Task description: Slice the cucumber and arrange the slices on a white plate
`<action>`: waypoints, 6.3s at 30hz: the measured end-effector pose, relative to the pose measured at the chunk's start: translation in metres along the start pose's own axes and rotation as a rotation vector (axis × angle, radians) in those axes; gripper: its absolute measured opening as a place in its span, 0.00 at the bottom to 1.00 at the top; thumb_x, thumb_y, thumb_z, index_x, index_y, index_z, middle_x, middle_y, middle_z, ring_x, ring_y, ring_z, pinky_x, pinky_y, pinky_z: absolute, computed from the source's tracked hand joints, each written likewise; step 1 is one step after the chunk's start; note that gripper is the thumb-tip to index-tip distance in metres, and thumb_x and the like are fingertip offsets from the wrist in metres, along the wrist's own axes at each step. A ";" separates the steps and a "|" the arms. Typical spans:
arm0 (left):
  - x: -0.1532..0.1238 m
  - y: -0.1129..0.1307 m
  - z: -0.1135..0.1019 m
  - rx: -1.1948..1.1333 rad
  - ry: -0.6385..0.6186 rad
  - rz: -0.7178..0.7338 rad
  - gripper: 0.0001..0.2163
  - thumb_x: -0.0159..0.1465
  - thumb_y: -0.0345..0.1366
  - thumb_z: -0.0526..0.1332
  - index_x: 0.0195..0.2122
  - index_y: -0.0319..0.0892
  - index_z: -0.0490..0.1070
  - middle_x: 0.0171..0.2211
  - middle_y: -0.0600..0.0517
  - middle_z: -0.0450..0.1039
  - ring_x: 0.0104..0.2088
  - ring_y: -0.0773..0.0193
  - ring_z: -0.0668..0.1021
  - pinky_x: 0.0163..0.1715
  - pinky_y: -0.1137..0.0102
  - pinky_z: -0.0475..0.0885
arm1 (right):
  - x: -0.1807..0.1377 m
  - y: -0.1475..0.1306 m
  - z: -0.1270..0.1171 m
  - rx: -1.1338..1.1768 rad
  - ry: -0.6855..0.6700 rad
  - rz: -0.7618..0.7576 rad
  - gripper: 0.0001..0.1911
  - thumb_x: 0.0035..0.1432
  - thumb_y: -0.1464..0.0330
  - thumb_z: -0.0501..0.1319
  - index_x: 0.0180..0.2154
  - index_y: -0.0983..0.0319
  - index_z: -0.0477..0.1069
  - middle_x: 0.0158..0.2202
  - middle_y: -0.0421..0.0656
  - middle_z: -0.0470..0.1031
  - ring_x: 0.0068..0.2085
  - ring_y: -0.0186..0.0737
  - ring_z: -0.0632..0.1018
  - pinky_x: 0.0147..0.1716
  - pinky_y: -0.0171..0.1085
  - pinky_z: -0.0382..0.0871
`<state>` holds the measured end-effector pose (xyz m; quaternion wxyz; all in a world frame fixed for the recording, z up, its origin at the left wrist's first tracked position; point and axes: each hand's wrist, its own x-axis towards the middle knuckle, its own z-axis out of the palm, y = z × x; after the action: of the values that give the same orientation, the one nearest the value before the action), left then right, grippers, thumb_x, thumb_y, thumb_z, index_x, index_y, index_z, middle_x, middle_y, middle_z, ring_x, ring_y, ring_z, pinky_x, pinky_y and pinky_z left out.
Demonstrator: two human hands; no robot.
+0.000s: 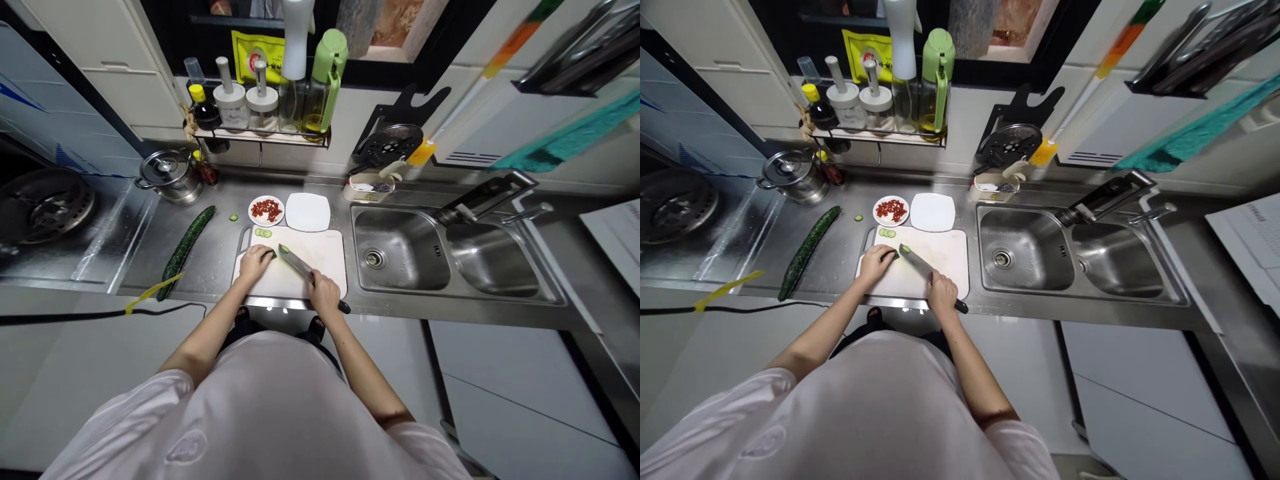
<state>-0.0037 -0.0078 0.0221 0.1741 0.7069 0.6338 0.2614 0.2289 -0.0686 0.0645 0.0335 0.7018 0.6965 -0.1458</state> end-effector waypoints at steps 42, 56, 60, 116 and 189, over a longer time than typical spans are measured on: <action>0.070 -0.016 0.022 -0.084 0.085 -0.421 0.09 0.55 0.32 0.60 0.38 0.45 0.72 0.30 0.55 0.75 0.31 0.66 0.75 0.36 0.71 0.66 | -0.007 0.034 0.014 -0.007 0.071 -0.005 0.22 0.60 0.66 0.57 0.56 0.61 0.64 0.42 0.45 0.74 0.45 0.43 0.71 0.44 0.37 0.55; 0.083 -0.016 0.026 0.118 0.047 -0.342 0.10 0.59 0.30 0.57 0.39 0.45 0.74 0.35 0.48 0.77 0.40 0.56 0.76 0.44 0.64 0.64 | -0.007 0.034 0.013 0.005 0.051 0.012 0.22 0.61 0.65 0.56 0.56 0.59 0.63 0.42 0.44 0.74 0.45 0.41 0.71 0.44 0.36 0.55; 0.081 -0.020 0.026 0.113 0.025 -0.279 0.08 0.59 0.33 0.60 0.37 0.45 0.77 0.39 0.47 0.77 0.42 0.57 0.75 0.46 0.64 0.65 | -0.007 0.034 0.013 0.011 0.034 0.021 0.22 0.61 0.65 0.56 0.56 0.59 0.63 0.42 0.45 0.74 0.45 0.42 0.71 0.44 0.36 0.55; 0.041 -0.033 0.009 0.046 0.185 -0.167 0.10 0.62 0.35 0.57 0.40 0.44 0.77 0.38 0.47 0.75 0.42 0.54 0.74 0.47 0.61 0.67 | 0.001 0.029 0.013 0.219 0.081 0.090 0.18 0.66 0.60 0.49 0.52 0.57 0.69 0.40 0.45 0.78 0.42 0.42 0.76 0.39 0.35 0.60; 0.006 -0.017 0.006 0.023 -0.055 0.107 0.12 0.66 0.41 0.55 0.43 0.47 0.77 0.41 0.48 0.75 0.44 0.59 0.73 0.47 0.62 0.65 | 0.015 -0.035 -0.016 0.046 -0.344 -0.231 0.13 0.67 0.69 0.45 0.48 0.64 0.65 0.41 0.52 0.76 0.43 0.46 0.77 0.39 0.39 0.66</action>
<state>-0.0133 0.0009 0.0087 0.1692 0.7487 0.5929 0.2434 0.1966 -0.0495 0.0816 0.1191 0.5824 0.7530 -0.2822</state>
